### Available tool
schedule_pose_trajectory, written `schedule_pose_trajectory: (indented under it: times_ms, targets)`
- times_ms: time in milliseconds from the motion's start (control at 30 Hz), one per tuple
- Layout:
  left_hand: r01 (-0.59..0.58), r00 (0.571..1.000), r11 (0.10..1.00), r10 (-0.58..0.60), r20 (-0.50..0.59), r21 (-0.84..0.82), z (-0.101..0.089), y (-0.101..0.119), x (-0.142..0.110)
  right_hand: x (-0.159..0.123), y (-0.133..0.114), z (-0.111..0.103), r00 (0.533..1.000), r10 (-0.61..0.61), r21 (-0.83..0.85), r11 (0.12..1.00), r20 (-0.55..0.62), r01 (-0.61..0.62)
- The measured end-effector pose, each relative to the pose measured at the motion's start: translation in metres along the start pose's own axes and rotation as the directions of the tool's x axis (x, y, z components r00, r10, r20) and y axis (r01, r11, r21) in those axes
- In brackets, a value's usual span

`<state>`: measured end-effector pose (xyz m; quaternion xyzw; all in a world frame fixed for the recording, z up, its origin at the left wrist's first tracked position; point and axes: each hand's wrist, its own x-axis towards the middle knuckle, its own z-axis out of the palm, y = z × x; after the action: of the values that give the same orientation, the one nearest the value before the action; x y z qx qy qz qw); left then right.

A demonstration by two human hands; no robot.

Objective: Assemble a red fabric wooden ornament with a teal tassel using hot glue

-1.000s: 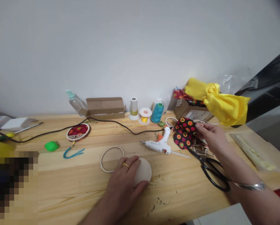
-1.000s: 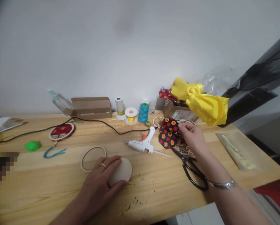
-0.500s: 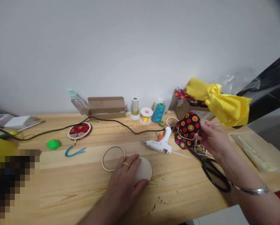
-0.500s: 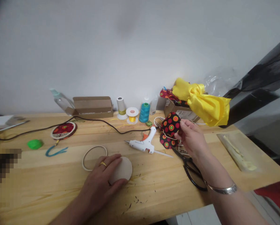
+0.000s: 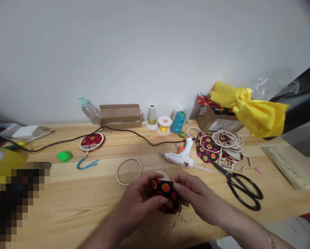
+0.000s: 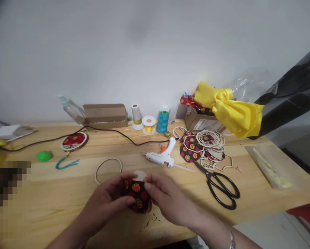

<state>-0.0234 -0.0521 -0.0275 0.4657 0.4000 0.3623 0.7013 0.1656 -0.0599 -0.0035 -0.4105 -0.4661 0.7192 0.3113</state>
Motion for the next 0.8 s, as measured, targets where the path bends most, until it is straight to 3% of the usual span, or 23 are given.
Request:
schedule_pose_trajectory:
  times_ms: [67,133,200,267,333,467,600,700,800]
  targets:
    - [0.091,0.996,0.996,-0.091,-0.02,0.001,0.001,0.002,-0.001,-0.001,0.001,0.002,1.0,-0.013,-0.078,0.997,-0.014,0.012]
    - [0.104,0.984,0.993,-0.111,-0.139,-0.053,0.001,0.005,0.001,-0.003,0.003,0.001,0.999,-0.035,-0.252,0.967,-0.034,0.026]
    - [0.023,0.942,0.978,-0.09,-0.324,-0.205,-0.001,0.007,0.004,-0.007,0.007,-0.002,0.996,-0.077,-0.484,0.874,-0.046,0.045]
    - [-0.135,0.866,0.929,-0.058,-0.497,-0.344,-0.004,0.009,0.01,-0.01,0.011,-0.006,0.989,-0.132,-0.685,0.726,-0.063,0.053]
    - [-0.271,0.805,0.874,-0.023,-0.592,-0.403,-0.009,0.01,0.014,-0.011,0.017,-0.009,0.976,-0.195,-0.817,0.576,-0.098,0.033]
    - [-0.316,0.787,0.839,-0.029,-0.616,-0.444,-0.016,0.012,0.016,-0.007,0.025,-0.008,0.937,-0.323,-0.917,0.399,-0.135,0.006]
    - [-0.297,0.802,0.847,-0.03,-0.597,-0.441,-0.016,0.013,0.016,0.001,0.026,-0.001,0.879,-0.476,-0.945,0.278,0.021,0.173]
    - [-0.228,0.813,0.878,-0.067,-0.578,-0.421,-0.013,0.015,0.014,0.003,0.023,-0.001,0.848,-0.523,-0.95,0.213,0.087,0.228]
    - [-0.092,0.872,0.911,-0.121,-0.474,-0.402,-0.008,0.019,0.007,0.002,0.015,-0.012,0.834,-0.549,-0.961,0.195,0.057,0.194]
